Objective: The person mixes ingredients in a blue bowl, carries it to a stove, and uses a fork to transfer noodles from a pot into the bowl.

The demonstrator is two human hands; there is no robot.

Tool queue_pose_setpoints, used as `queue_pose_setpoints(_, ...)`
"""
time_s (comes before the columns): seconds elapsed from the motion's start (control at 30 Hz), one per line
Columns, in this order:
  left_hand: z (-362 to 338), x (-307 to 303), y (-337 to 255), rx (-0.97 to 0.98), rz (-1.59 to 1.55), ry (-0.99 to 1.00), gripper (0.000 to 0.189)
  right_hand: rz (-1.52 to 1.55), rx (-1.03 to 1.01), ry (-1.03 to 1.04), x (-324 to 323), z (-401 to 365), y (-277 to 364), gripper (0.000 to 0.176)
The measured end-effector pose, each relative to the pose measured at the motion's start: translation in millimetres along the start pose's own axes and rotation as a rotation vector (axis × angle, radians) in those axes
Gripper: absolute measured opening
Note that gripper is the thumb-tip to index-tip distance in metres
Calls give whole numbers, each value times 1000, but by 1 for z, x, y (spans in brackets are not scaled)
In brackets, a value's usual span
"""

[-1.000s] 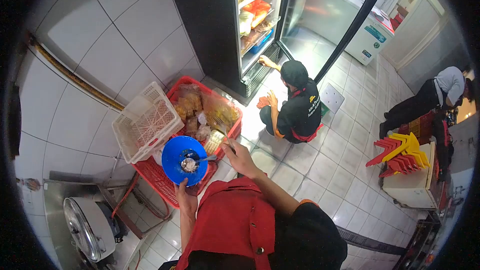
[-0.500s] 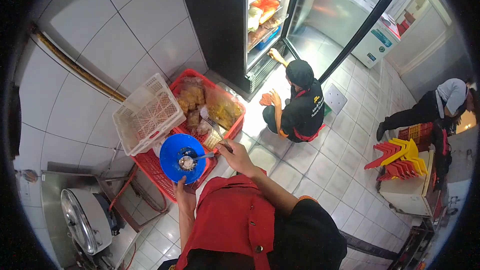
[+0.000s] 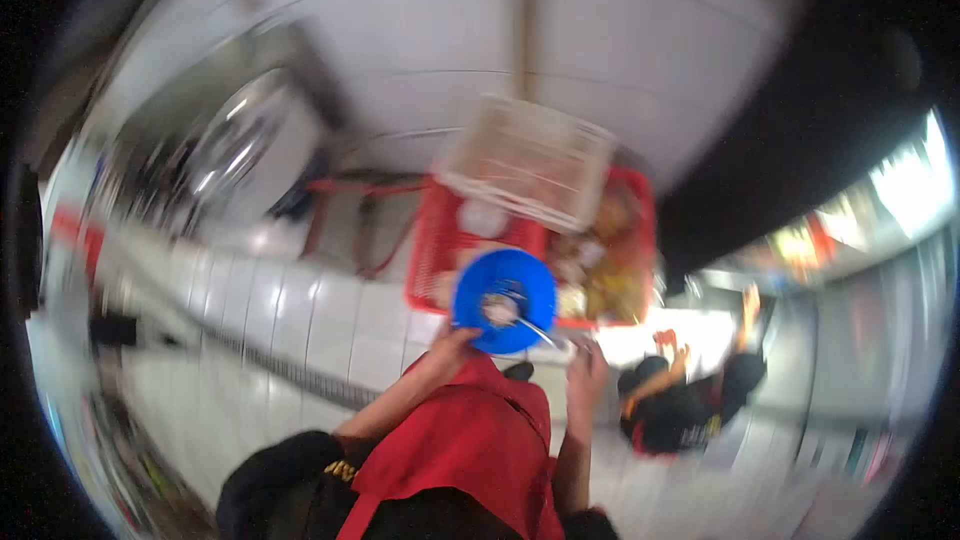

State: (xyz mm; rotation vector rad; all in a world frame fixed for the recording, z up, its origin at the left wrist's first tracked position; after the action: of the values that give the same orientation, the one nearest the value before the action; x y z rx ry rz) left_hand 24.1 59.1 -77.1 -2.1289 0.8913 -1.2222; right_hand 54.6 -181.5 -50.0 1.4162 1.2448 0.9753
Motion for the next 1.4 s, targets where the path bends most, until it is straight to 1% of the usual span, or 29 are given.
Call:
queue_pose_setpoints(0.03,-3,-3,-7,-5,-9,1,71,110,70,77,13,-1,20,20)
queue_pose_setpoints(0.1,-18,-7,-32,37,-35,-54,71,260,146,146,43,8,27,23)
queue_pose_setpoints(0.17,-24,-32,-44,83,-109,-153,69,251,161,216,86,9,45,26)
queue_pose_setpoints(0.23,-45,-45,-50,154,-143,-248,67,251,132,463,109,10,51,29)
queue_pose_setpoints(0.27,-53,-56,-56,189,-159,-275,65,171,115,516,132,4,54,27)
queue_pose_setpoints(0.3,-57,-74,-65,218,-184,-290,65,83,86,559,162,-3,61,25)
queue_pose_setpoints(0.33,-71,-106,-73,286,-250,-360,64,64,77,705,202,-16,52,22)
queue_pose_setpoints(0.37,-81,-125,-75,331,-294,-415,62,58,77,819,225,-24,42,19)
queue_pose_setpoints(0.4,-96,-138,-82,362,-310,-449,61,6,56,871,246,-41,46,15)
queue_pose_setpoints(0.43,-107,-154,-85,389,-315,-469,61,10,51,904,265,-57,43,15)
queue_pose_setpoints(0.5,-123,-196,-112,433,-395,-571,67,-14,96,1023,326,-87,45,15)
queue_pose_setpoints(0.53,-133,-216,-120,493,-385,-608,57,-20,83,1084,350,-105,43,15)
queue_pose_setpoints(0.57,-145,-238,-128,521,-384,-620,57,9,77,1154,373,-125,37,15)
queue_pose_setpoints(0.63,-173,-278,-147,559,-437,-707,58,-31,88,1287,416,-159,14,17)
queue_pose_setpoints(0.67,-186,-298,-154,594,-466,-745,56,-68,168,1360,436,-178,5,21)
queue_pose_setpoints(0.7,-197,-316,-161,615,-469,-754,56,-67,160,1382,456,-199,9,21)
queue_pose_setpoints(0.77,-224,-350,-171,651,-482,-842,50,-180,176,1581,495,-248,14,26)
queue_pose_setpoints(0.8,-238,-364,-178,628,-511,-915,46,-177,181,1595,511,-266,13,26)
queue_pose_setpoints(0.87,-261,-392,-185,664,-479,-937,45,-160,222,1798,541,-303,9,28)
queue_pose_setpoints(0.9,-270,-403,-195,698,-452,-943,44,-152,220,1804,556,-314,7,28)
queue_pose_setpoints(0.97,-285,-421,-210,721,-487,-966,41,-161,197,1945,579,-339,3,28)
queue_pose_setpoints(1.0,-291,-432,-214,721,-479,-984,39,-233,145,1972,591,-346,4,27)
queue_pose_setpoints(1.07,-294,-451,-223,729,-526,-1033,34,-221,146,1981,614,-359,-4,27)
queue_pose_setpoints(1.13,-294,-471,-236,722,-532,-1025,34,-194,163,2012,639,-372,0,26)
queue_pose_setpoints(1.23,-290,-505,-256,725,-548,-1012,34,-160,149,1974,678,-379,-7,26)
queue_pose_setpoints(1.27,-289,-517,-264,728,-552,-1029,35,-212,149,2006,691,-376,-6,27)
queue_pose_setpoints(1.3,-288,-531,-276,728,-549,-1042,36,-198,146,1977,708,-373,-3,27)
queue_pose_setpoints(1.37,-285,-551,-307,681,-488,-962,38,-263,217,1971,737,-367,0,27)
queue_pose_setpoints(1.4,-286,-560,-324,717,-480,-999,39,-232,216,1885,755,-361,1,27)
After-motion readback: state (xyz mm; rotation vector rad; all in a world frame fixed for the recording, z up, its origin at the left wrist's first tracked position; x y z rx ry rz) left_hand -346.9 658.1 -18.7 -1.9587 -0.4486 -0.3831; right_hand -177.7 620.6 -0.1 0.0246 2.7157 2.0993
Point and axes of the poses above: each hand's wrist, its own z-axis towards the middle knuckle, its own x-axis out of the palm, y = z × x, the point moved 4 cm from there along z, towards the middle knuckle, and after that the axes turned 3 degrees about x, right-handed, at the moved point
